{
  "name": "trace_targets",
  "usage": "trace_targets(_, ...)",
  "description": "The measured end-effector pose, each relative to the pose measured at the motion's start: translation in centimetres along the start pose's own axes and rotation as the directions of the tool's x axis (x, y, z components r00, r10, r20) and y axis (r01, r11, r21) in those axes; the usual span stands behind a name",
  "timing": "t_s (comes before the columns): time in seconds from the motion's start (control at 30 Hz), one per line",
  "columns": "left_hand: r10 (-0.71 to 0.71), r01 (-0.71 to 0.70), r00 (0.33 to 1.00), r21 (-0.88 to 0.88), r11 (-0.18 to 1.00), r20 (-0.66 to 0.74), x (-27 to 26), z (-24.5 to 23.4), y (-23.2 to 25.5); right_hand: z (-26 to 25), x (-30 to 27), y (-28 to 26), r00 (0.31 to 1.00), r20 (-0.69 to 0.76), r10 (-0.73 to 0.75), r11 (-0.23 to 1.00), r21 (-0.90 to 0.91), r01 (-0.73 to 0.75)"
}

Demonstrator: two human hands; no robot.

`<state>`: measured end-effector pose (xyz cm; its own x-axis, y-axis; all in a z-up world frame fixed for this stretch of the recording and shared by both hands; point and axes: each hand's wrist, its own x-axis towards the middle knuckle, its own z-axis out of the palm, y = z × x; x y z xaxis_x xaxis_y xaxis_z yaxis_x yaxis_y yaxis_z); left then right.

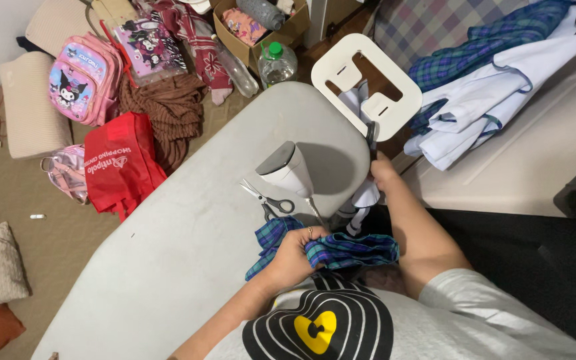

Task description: The person irons a blue and green plaid short on an ironing board, then uses scissors to trim a loose thread. The person places the short on a hanger and hangs it on a nearby rack.

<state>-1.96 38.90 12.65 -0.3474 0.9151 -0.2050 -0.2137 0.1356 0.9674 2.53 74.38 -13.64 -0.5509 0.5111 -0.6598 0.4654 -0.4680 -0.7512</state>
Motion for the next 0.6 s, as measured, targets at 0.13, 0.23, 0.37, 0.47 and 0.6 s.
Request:
trace_targets(0.13, 0.028, -0.028, 1.0, -0.016, 0.999, 0.008, -0.1, 0.2, -0.2, -1.1, -1.3, 0.6, 0.993, -0.109, -0.044, 0.983, -0.179, 0.023)
trace_targets(0.23, 0.0, 0.0, 1.0, -0.024, 1.0, 0.007, -0.7, 0.1, -0.2, -2.0, -4.8, 1.8, 0.98, -0.159, -0.116, 0.958, -0.28, 0.067)
trace_targets(0.37, 0.032, -0.032, 0.999, 0.001, 0.999, 0.015, -1.8, -0.3, -0.3, -2.5, -11.9, 3.4, 0.946, -0.214, -0.243, 0.909, -0.392, 0.144)
trace_targets(0.47, 0.052, -0.052, 0.998, 0.015, 0.999, 0.018, -3.1, -0.5, -0.1, -2.7, -18.2, 3.5, 0.884, -0.263, -0.385, 0.807, -0.561, 0.184)
trace_targets(0.6, 0.066, -0.07, 0.996, 0.066, 0.995, 0.06, -5.7, -1.0, 0.7, -2.1, -26.6, 1.4, 0.824, -0.406, -0.395, 0.768, -0.639, 0.053)
